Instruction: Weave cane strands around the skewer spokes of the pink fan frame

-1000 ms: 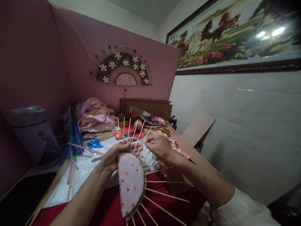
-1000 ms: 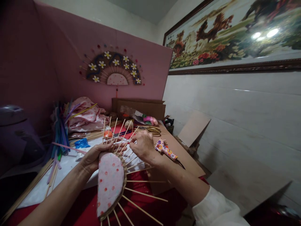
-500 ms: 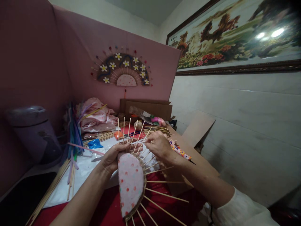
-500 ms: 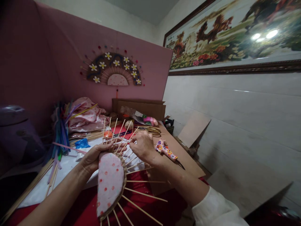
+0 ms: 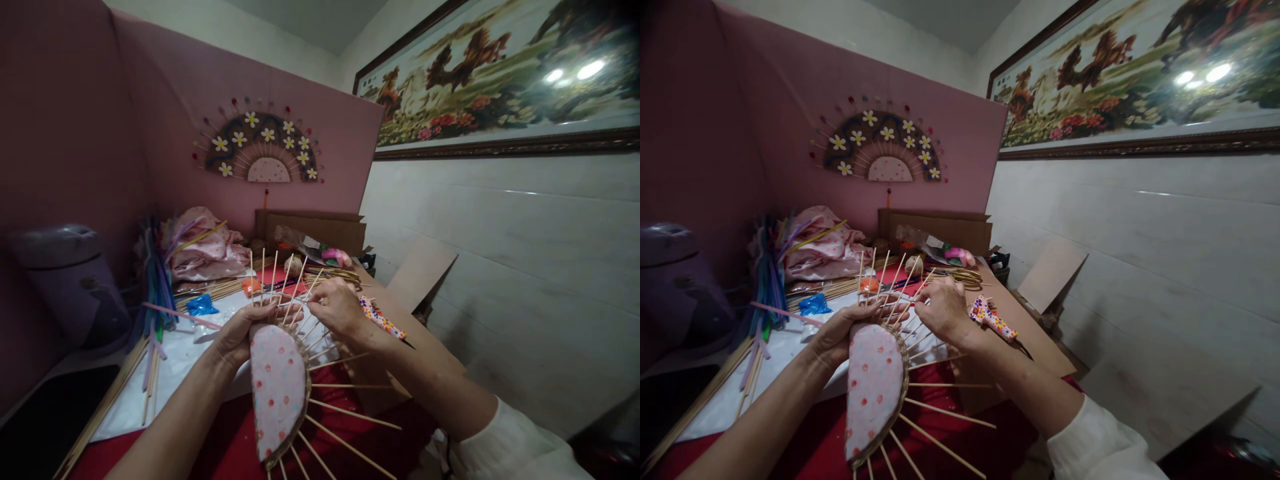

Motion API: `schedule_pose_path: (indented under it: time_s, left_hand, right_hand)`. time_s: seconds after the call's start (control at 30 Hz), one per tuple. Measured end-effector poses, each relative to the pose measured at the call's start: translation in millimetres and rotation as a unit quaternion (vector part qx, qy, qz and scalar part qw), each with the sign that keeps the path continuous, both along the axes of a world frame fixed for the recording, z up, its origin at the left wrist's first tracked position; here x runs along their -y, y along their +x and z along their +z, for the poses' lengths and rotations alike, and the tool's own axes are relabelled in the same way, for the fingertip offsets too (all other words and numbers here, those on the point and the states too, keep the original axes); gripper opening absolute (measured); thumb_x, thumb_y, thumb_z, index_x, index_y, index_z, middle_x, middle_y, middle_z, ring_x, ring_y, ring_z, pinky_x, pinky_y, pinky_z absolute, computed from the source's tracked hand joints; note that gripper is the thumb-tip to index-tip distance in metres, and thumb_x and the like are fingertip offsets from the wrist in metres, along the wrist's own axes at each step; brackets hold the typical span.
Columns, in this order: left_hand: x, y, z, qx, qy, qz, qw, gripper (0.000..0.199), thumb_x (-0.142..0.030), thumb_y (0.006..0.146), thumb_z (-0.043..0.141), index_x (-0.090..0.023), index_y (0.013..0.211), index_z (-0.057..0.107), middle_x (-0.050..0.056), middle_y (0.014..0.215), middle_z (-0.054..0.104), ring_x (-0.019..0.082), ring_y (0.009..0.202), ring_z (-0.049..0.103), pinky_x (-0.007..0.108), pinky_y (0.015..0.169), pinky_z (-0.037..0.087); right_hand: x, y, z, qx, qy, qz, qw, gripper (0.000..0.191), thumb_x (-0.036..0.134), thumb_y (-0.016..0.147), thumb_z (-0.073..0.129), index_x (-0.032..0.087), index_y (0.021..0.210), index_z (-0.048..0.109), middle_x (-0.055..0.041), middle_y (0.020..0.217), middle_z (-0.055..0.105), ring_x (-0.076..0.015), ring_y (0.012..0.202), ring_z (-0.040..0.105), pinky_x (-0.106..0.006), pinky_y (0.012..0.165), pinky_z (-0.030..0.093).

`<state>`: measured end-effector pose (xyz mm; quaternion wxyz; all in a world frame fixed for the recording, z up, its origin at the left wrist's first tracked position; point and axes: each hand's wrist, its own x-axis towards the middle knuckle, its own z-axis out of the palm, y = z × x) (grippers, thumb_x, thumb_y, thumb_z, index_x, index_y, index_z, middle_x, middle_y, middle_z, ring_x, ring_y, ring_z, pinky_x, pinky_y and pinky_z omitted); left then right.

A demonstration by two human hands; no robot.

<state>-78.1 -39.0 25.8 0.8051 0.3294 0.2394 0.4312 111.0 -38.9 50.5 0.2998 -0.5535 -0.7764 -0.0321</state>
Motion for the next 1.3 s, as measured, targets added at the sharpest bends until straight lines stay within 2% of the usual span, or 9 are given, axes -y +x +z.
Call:
schedule_pose_path:
  time_s: [0.33,0.57,0.7,0.87,0.93,1.0,1.07,1.2,1.3]
  left_hand:
    - [-2,-1,-1.0,-0.003,-0.005,-0.01,1.0,0.021,-0.009,0.075,0.055,-0.005,0.095,0.059,0.018,0.093,0.069,0.027,0.089,0.065,0.035,0.076,0.051]
    - [0,-2,0.9,-0.019,-0.006,-0.002,1.0,0.028,-0.006,0.074,0.054,-0.006,0.101,0.059,0.018,0.1,0.067,0.028,0.092,0.064,0.037,0.079,0.051]
    - [-2,-3,0.2,-0.011,-0.007,0.013,1.0,0.028,-0.005,0.074,0.051,-0.005,0.101,0.059,0.02,0.101,0.067,0.029,0.093,0.063,0.039,0.082,0.05]
    - [-6,-9,1.4,0.009,-0.011,0.028,1.0,0.029,-0.005,0.074,0.052,-0.005,0.101,0.06,0.02,0.1,0.067,0.03,0.092,0.064,0.04,0.08,0.051]
    - [-8,-12,2.6,0.024,-0.016,0.033,0.999,0.029,-0.005,0.074,0.051,-0.005,0.102,0.059,0.02,0.1,0.067,0.031,0.094,0.063,0.042,0.081,0.051]
    - [-9,-15,3.9,0.034,-0.021,0.042,0.998,0.028,-0.004,0.075,0.051,-0.006,0.102,0.059,0.02,0.101,0.067,0.031,0.095,0.062,0.042,0.08,0.052]
    - [-9,-17,5.4,0.038,-0.024,0.048,0.998,0.026,-0.005,0.076,0.05,-0.007,0.099,0.059,0.02,0.101,0.067,0.031,0.096,0.062,0.042,0.079,0.052]
    - [-7,-21,9.4,0.033,-0.014,0.066,0.997,0.022,-0.005,0.077,0.048,-0.009,0.096,0.058,0.02,0.098,0.067,0.032,0.088,0.065,0.043,0.072,0.054]
    - [-6,-25,11.6,0.025,-0.018,0.08,0.996,0.021,-0.006,0.078,0.046,-0.009,0.096,0.058,0.02,0.096,0.068,0.032,0.088,0.065,0.043,0.07,0.055]
  right_hand:
    - [0,0,-0.4,0.0,0.001,-0.004,1.0,0.013,0.02,0.069,0.058,0.024,0.067,0.07,-0.0022,0.076,0.067,-0.0193,0.084,0.051,-0.033,0.076,0.03]
    - [-1,3,2.9,-0.004,-0.006,0.014,1.0,0.014,0.021,0.071,0.058,0.023,0.069,0.072,-0.0032,0.078,0.068,-0.0195,0.083,0.053,-0.034,0.077,0.034]
    - [5,8,8.6,-0.037,0.055,0.035,0.997,0.014,0.021,0.074,0.058,0.022,0.07,0.071,-0.004,0.079,0.067,-0.019,0.084,0.053,-0.035,0.079,0.037]
    - [-1,35,18.8,-0.175,0.128,0.041,0.975,0.02,0.028,0.08,0.054,0.018,0.07,0.068,-0.0057,0.078,0.067,-0.0185,0.081,0.056,-0.035,0.081,0.039]
    - [-11,51,18.2,-0.274,0.089,0.046,0.957,0.022,0.033,0.079,0.055,0.016,0.074,0.068,-0.0062,0.079,0.067,-0.0188,0.078,0.057,-0.035,0.077,0.041]
    - [-21,65,13.1,-0.376,0.006,0.071,0.924,0.026,0.038,0.076,0.056,0.015,0.077,0.068,-0.0064,0.078,0.067,-0.0184,0.074,0.058,-0.033,0.072,0.043]
    - [-29,72,4.7,-0.428,-0.072,0.109,0.894,0.026,0.038,0.073,0.059,0.014,0.08,0.067,-0.0063,0.08,0.067,-0.0178,0.075,0.059,-0.033,0.073,0.044]
    - [-37,72,-10.2,-0.392,-0.17,0.196,0.883,0.03,0.032,0.066,0.068,0.017,0.092,0.067,-0.0071,0.099,0.065,-0.0203,0.094,0.058,-0.035,0.083,0.043]
    - [-44,74,-11.1,-0.383,-0.222,0.261,0.857,0.039,0.03,0.066,0.07,0.022,0.104,0.063,-0.0068,0.116,0.06,-0.0212,0.11,0.052,-0.037,0.092,0.039]
